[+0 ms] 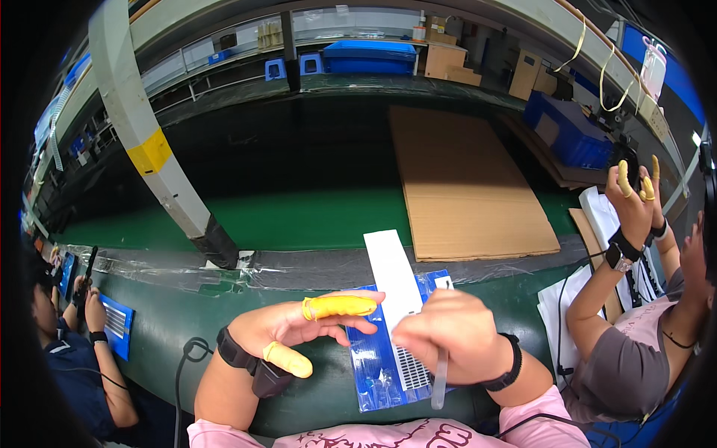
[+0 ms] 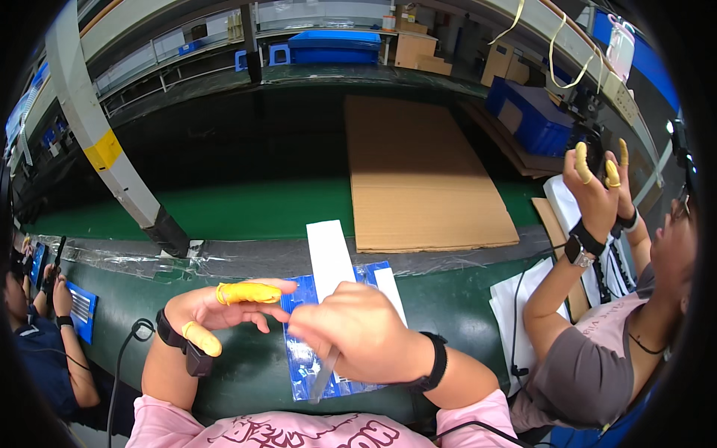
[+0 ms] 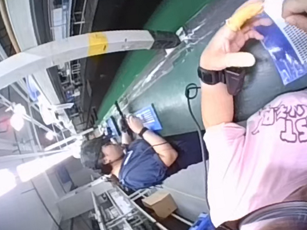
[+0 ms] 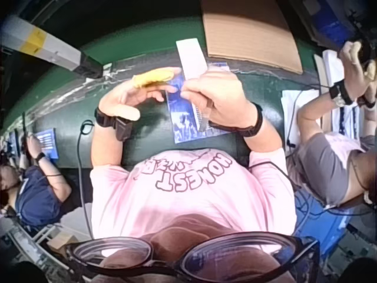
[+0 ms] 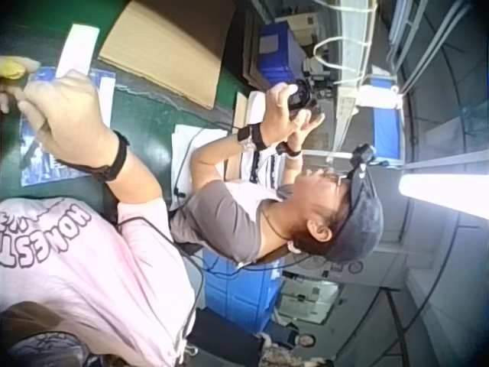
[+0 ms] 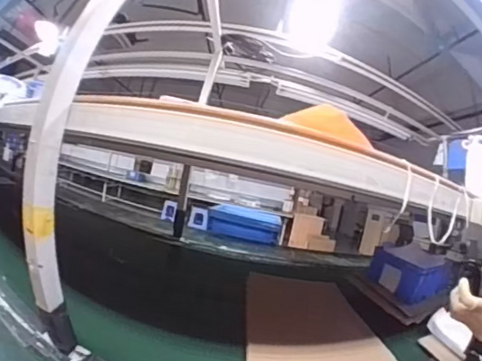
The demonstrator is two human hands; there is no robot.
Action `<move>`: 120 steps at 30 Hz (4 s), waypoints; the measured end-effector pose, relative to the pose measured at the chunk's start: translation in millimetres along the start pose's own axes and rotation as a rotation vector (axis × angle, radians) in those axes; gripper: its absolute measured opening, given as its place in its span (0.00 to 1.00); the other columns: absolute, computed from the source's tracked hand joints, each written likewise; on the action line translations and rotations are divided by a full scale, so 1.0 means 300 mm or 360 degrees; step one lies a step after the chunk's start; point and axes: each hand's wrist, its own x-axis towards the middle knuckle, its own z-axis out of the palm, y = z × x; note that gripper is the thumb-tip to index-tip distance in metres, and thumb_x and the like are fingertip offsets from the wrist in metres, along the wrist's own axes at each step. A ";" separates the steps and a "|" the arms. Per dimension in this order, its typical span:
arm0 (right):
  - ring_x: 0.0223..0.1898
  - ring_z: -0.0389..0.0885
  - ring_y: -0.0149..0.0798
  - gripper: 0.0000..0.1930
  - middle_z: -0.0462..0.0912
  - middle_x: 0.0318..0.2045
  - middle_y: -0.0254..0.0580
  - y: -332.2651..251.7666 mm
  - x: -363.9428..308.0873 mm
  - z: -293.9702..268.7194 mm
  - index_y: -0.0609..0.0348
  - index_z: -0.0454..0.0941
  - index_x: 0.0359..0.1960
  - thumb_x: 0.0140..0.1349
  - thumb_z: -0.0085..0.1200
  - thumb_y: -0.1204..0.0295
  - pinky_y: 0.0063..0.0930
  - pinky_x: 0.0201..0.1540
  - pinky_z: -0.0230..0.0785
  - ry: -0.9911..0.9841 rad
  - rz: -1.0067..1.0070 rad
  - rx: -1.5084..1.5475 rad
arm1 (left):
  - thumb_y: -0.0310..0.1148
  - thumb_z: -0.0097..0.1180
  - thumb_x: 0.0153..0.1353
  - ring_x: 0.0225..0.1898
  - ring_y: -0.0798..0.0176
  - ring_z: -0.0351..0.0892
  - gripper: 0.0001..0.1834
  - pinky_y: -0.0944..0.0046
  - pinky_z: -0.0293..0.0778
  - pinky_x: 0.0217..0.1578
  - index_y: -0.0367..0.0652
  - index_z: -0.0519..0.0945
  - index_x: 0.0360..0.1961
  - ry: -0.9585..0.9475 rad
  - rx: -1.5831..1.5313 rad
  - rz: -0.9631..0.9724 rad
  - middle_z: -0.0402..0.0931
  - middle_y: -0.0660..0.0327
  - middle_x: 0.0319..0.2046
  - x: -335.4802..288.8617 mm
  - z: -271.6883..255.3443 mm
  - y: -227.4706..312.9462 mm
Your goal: Assembling plastic internal components and checking fits for electronic or mechanical device casings at a factory workbench.
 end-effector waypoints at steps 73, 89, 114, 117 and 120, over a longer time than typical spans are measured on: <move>0.23 0.76 0.31 0.10 0.80 0.29 0.49 0.278 -0.451 -0.021 0.66 0.75 0.32 0.62 0.44 0.71 0.21 0.29 0.69 0.0812 0.1735 0.1934 | 0.16 0.48 0.53 0.35 0.73 0.70 0.17 0.74 0.68 0.40 0.38 0.71 0.46 0.1465 0.0544 0.0160 0.74 0.61 0.37 0.126 -0.085 -0.400; 0.24 0.76 0.31 0.08 0.80 0.30 0.50 0.283 -0.451 -0.018 0.65 0.75 0.33 0.60 0.47 0.73 0.21 0.29 0.69 0.0810 0.1744 0.1984 | 0.13 0.46 0.52 0.38 0.71 0.69 0.21 0.75 0.69 0.40 0.35 0.64 0.49 0.1491 0.0520 0.0267 0.61 0.60 0.44 0.122 -0.091 -0.404; 0.24 0.76 0.33 0.09 0.80 0.28 0.51 0.278 -0.452 -0.022 0.67 0.75 0.32 0.61 0.45 0.73 0.21 0.29 0.69 0.0812 0.1773 0.1978 | 0.21 0.54 0.54 0.35 0.76 0.66 0.09 0.75 0.65 0.39 0.40 0.68 0.36 0.1524 0.0523 0.0315 0.66 0.65 0.41 0.117 -0.092 -0.415; 0.24 0.76 0.33 0.09 0.80 0.28 0.51 0.276 -0.452 -0.025 0.67 0.75 0.32 0.61 0.45 0.73 0.21 0.29 0.69 0.0817 0.1767 0.1974 | 0.22 0.53 0.54 0.36 0.76 0.65 0.09 0.75 0.64 0.40 0.40 0.69 0.36 0.1522 0.0507 0.0302 0.65 0.65 0.43 0.120 -0.087 -0.408; 0.24 0.76 0.33 0.09 0.80 0.28 0.51 0.280 -0.453 -0.023 0.67 0.75 0.32 0.61 0.45 0.73 0.22 0.29 0.69 0.0814 0.1753 0.1982 | 0.21 0.54 0.54 0.30 0.76 0.68 0.06 0.76 0.67 0.35 0.37 0.69 0.31 0.1553 0.0476 0.0285 0.62 0.64 0.43 0.126 -0.081 -0.393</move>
